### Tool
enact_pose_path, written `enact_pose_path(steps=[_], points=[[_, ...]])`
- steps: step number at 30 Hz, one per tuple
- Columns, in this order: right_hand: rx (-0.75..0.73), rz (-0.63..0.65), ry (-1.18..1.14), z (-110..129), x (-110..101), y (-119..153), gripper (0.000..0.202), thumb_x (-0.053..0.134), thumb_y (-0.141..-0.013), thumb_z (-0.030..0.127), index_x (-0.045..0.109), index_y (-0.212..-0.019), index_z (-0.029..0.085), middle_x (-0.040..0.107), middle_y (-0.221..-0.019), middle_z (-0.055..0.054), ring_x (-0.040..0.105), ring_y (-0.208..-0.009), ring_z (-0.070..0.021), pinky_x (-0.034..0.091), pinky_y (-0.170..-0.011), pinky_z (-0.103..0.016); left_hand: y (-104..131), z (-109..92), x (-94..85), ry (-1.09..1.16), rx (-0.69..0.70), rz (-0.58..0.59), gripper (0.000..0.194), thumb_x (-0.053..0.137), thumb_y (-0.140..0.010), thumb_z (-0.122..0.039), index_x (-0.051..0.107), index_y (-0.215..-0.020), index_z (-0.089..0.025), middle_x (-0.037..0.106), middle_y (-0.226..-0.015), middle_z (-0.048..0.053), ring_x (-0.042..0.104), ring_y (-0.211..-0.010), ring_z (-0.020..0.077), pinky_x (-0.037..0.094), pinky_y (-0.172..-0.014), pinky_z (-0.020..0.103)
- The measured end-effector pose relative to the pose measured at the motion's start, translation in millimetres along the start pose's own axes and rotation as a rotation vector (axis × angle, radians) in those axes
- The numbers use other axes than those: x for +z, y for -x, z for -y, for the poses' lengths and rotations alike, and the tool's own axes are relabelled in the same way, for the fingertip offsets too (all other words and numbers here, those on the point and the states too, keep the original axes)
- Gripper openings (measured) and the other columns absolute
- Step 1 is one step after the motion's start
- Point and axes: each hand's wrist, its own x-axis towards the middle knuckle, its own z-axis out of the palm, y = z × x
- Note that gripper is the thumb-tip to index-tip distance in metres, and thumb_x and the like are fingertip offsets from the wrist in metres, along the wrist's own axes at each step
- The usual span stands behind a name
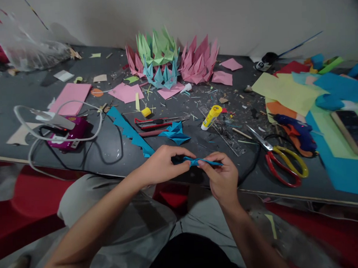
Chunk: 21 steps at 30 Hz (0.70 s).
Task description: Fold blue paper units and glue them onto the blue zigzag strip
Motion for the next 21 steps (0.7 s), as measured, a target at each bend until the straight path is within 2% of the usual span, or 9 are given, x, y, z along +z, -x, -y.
enact_pose_path(steps=[4,9,13,15,18,21], points=[[-0.033,0.056,0.057,9,0,3,0.014,0.071,-0.066,0.018,0.057,-0.067,0.02,0.056,-0.067,0.003,0.057,-0.062,-0.0107,0.048,-0.056,-0.023,0,1,0.5,-0.039,0.041,0.071,0.021,0.057,-0.077,-0.02,0.066,-0.096,-0.018,0.07,-0.09,0.001,0.064,-0.079,0.0126,0.047,-0.068,0.02],[-0.074,0.081,0.176,15,-4,4,0.013,0.069,-0.069,0.022,0.057,-0.066,0.021,0.059,-0.064,0.002,0.059,-0.061,-0.0129,0.048,-0.054,-0.024,-1,6,3.6,-0.257,0.102,0.094,0.014,0.058,-0.08,-0.025,0.069,-0.085,-0.019,0.068,-0.073,0.001,0.061,-0.067,0.0118,0.042,-0.059,0.02],[-0.163,0.283,0.442,20,-11,1,0.004,0.066,-0.073,0.025,0.063,-0.074,0.023,0.066,-0.071,0.0,0.062,-0.067,-0.0155,0.05,-0.061,-0.027,0,7,7.4,-0.455,0.154,0.065,0.012,0.057,-0.078,-0.02,0.069,-0.081,-0.02,0.065,-0.068,0.002,0.059,-0.066,0.014,0.041,-0.062,0.024],[-0.24,0.374,0.528,20,-13,2,0.006,0.063,-0.076,0.022,0.066,-0.081,0.025,0.069,-0.077,-0.001,0.063,-0.071,-0.0162,0.05,-0.066,-0.028,1,6,9.4,-0.53,0.165,0.066,0.013,0.057,-0.075,-0.016,0.069,-0.079,-0.02,0.065,-0.066,0.002,0.06,-0.066,0.0152,0.041,-0.065,0.026],[-0.318,0.398,0.559,18,-13,6,0.017,0.055,-0.079,0.014,0.067,-0.081,0.026,0.069,-0.077,0.0,0.064,-0.07,-0.0148,0.05,-0.064,-0.026,1,5,10.6,-0.589,0.163,0.1,0.015,0.057,-0.074,-0.014,0.069,-0.078,-0.022,0.065,-0.065,0.001,0.06,-0.066,0.0161,0.041,-0.068,0.029],[-0.256,0.457,0.573,21,-14,2,0.02,0.053,-0.078,0.012,0.067,-0.075,0.025,0.069,-0.073,0.001,0.064,-0.067,-0.0146,0.049,-0.062,-0.026,2,6,9.2,-0.59,0.171,0.155,0.015,0.056,-0.076,-0.014,0.069,-0.08,-0.022,0.066,-0.067,0.001,0.06,-0.068,0.0159,0.041,-0.073,0.031]])
